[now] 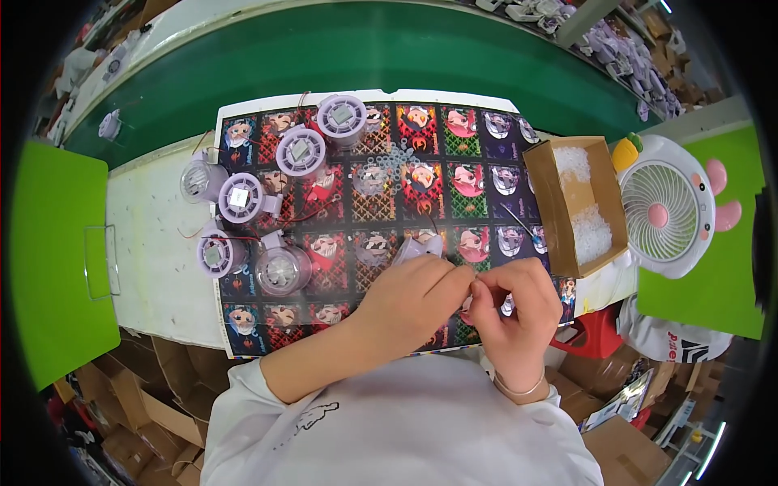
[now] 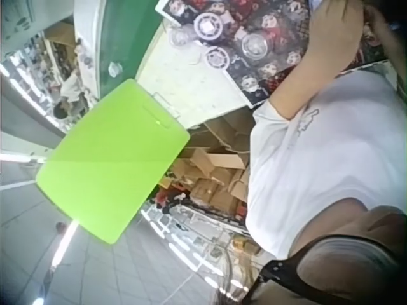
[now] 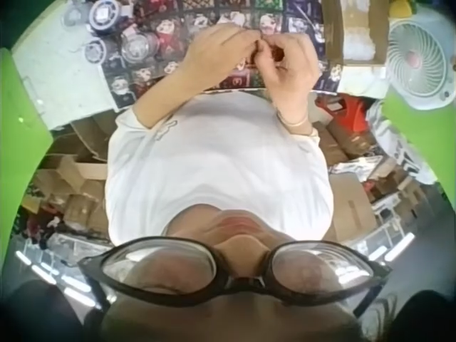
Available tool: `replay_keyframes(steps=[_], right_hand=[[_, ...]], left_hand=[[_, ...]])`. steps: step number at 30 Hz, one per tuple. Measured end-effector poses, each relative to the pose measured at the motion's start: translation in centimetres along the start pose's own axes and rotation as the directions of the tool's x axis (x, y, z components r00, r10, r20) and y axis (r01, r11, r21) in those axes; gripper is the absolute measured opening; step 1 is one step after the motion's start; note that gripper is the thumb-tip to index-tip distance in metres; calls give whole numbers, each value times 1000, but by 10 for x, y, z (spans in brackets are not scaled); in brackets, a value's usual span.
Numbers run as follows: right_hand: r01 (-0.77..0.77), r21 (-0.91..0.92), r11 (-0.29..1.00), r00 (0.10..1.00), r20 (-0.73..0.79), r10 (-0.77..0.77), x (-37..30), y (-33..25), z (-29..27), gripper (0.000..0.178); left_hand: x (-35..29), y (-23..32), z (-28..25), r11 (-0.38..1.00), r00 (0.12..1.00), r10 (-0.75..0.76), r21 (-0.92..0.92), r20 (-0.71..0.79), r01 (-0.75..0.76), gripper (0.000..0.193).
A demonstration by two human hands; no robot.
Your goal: The person assembles handheld fan components by hand, threading wires through housings, fitting parts together, and placing the assembled units onto the mat and conveyor belt.
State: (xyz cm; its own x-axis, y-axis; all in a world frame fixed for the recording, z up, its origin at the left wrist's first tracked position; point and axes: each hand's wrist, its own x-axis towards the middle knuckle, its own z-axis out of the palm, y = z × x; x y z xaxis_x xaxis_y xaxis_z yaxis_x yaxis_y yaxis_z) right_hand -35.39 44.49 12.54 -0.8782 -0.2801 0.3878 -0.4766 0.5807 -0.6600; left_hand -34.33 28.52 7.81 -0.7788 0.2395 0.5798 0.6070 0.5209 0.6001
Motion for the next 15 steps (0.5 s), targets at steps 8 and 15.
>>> replay_keyframes(steps=[8, 15], right_hand=[[39, 122, 992, 997, 63, -47, 6, 8, -6, 18], [6, 124, 992, 999, 32, -10, 2, 8, -3, 20]], left_hand=[[2, -6, -2, 976, 998, -64, -208, -1, 62, 28], [2, 2, -5, 1000, 999, 2, -3, 34, -1, 32]])
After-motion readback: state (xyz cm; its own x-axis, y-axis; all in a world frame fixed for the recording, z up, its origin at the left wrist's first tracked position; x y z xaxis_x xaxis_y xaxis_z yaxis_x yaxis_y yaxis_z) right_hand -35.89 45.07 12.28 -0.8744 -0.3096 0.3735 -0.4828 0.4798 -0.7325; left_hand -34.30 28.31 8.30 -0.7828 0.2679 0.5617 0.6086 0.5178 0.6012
